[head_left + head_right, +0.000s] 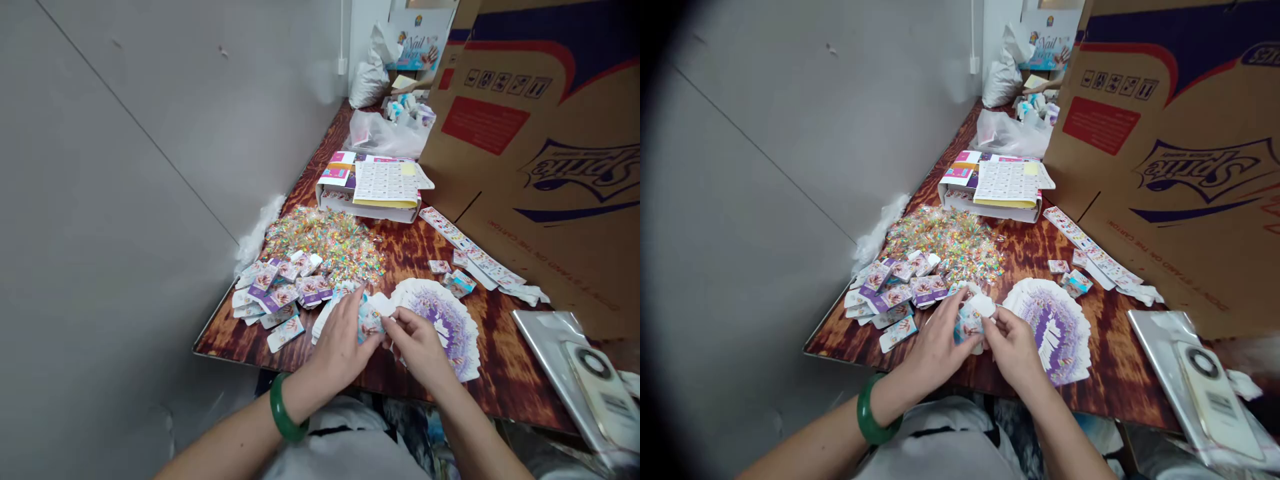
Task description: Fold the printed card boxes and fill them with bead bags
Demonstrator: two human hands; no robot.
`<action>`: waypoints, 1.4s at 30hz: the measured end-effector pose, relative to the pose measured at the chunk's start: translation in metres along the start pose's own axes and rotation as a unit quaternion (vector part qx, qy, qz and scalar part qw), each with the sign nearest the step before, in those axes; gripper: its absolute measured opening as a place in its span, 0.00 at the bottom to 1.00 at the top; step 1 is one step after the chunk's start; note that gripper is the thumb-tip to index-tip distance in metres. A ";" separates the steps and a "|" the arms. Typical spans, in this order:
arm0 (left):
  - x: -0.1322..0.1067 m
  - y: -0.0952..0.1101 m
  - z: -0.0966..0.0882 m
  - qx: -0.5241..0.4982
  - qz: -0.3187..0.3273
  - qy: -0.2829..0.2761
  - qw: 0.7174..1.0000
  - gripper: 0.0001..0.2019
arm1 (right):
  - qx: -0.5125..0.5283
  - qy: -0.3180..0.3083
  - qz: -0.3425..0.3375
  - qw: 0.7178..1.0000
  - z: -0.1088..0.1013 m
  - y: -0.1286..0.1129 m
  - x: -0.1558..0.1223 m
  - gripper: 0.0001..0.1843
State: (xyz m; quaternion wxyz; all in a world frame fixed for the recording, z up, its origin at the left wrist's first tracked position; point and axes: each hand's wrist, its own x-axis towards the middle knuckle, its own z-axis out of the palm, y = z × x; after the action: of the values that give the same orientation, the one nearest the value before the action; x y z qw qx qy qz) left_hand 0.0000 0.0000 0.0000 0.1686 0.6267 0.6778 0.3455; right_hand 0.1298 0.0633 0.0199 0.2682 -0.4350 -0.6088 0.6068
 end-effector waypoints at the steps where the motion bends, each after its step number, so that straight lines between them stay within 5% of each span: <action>1: 0.002 -0.002 -0.001 0.016 0.005 -0.002 1.000 0.32 | -0.007 0.002 -0.005 1.000 0.000 -0.001 0.001 0.16; 9: 0.006 0.005 -0.010 0.086 0.005 -0.017 0.996 0.36 | -0.082 0.006 -0.022 0.996 -0.003 0.003 0.010 0.18; 20: -0.010 0.014 0.006 0.049 0.056 -0.121 0.990 0.33 | -0.161 -0.030 -0.027 0.986 -0.022 0.020 -0.001 0.11; 28: -0.002 0.010 0.013 0.009 0.021 -0.074 0.997 0.30 | -0.143 0.014 -0.034 0.989 -0.025 0.015 0.006 0.14; 36: 0.031 0.009 -0.014 -0.119 -0.068 0.027 0.990 0.23 | 0.000 0.031 -0.095 0.995 -0.009 0.000 0.025 0.12; 42: 0.038 0.002 -0.022 -0.354 -0.075 -0.047 0.931 0.19 | 0.092 0.072 -0.121 0.986 -0.006 -0.001 0.035 0.17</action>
State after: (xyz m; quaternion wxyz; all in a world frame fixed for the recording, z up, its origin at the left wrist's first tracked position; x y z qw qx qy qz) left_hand -0.0189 0.0308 0.0252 0.4364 0.4892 0.5480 0.5196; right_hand 0.1176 0.0964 0.0142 0.4214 -0.3740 -0.5774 0.5908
